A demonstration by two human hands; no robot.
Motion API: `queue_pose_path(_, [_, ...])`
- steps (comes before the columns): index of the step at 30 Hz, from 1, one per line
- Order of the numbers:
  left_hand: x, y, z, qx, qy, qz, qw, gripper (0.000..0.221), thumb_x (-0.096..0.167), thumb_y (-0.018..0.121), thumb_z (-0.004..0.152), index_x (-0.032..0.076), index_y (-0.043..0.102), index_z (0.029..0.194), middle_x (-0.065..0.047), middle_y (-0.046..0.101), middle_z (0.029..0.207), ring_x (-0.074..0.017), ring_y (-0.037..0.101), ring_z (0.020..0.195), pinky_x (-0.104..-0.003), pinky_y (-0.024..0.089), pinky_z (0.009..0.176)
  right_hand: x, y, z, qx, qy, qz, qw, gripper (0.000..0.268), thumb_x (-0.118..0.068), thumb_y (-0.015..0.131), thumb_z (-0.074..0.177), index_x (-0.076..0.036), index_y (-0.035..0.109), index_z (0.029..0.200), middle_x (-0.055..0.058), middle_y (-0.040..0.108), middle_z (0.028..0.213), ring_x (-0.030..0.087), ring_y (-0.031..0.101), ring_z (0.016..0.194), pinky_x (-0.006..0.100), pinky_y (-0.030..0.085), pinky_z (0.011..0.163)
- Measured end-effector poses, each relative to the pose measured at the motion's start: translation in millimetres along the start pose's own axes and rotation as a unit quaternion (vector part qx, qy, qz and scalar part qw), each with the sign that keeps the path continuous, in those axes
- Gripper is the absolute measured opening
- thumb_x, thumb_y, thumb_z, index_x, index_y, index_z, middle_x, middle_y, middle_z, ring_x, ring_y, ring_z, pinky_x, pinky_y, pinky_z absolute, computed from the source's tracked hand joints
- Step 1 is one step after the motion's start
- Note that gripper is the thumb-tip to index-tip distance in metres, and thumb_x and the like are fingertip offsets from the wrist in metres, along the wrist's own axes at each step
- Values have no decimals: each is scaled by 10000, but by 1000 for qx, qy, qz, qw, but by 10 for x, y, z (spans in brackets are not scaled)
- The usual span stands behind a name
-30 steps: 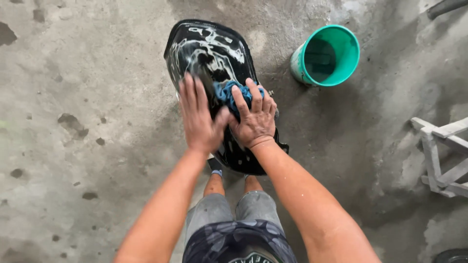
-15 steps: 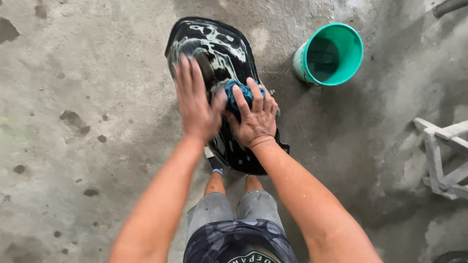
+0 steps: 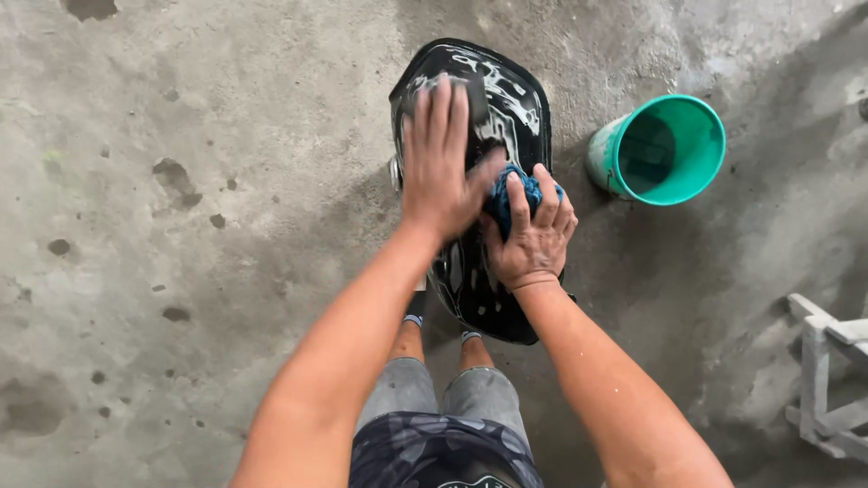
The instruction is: The person scrubs a black motorcycle fuel tank with a blue cloth and a sanding block, focusing on the surface and the fuel cap area. They then dip the cloth and sanding block into a green bucket of water before resuming the scrubbing process.
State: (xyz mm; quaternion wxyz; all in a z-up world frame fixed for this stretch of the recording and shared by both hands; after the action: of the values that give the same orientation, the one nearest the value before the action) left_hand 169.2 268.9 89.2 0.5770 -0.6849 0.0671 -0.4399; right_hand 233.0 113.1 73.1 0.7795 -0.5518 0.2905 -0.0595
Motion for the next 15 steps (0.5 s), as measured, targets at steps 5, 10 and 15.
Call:
queue_pose_path(5, [38,236,-1197,-15,5,-28,999,1001,706,463,966,31,201,1657,-207,120,1743,-457,131,1616,-649,164,1273,23,41,-8,3,-2,-11,1000,720,-457,709,917,-249,417,1542,148,368,1601,438,403,1374,580,341,1135])
queue_pose_path(10, [-16,89,-163,7,-9,-29,1000,949,693,469,1004,43,236,1656,-197,147,1746,-456,153,1620,-626,184,1289,12,-38,62,21,-8,-10,1000,706,-449,710,966,-229,398,1560,163,355,1607,440,407,1362,579,345,1119])
queue_pose_path(15, [30,-30,-36,41,-8,-27,999,916,699,456,1034,70,246,1667,-158,167,1765,-430,172,1644,-603,206,1328,-6,-59,21,16,-14,0,1000,709,-440,705,957,-223,398,1559,171,350,1612,448,412,1365,578,342,1121])
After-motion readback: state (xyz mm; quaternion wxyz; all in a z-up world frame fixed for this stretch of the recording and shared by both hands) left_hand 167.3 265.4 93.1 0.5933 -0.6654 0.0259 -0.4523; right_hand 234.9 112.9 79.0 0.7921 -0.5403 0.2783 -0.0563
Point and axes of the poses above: each hand's wrist, its own z-axis towards the middle knuckle, its own y-axis out of the palm, x = y × z, the point moved 8 cm from there along z, towards the middle knuckle
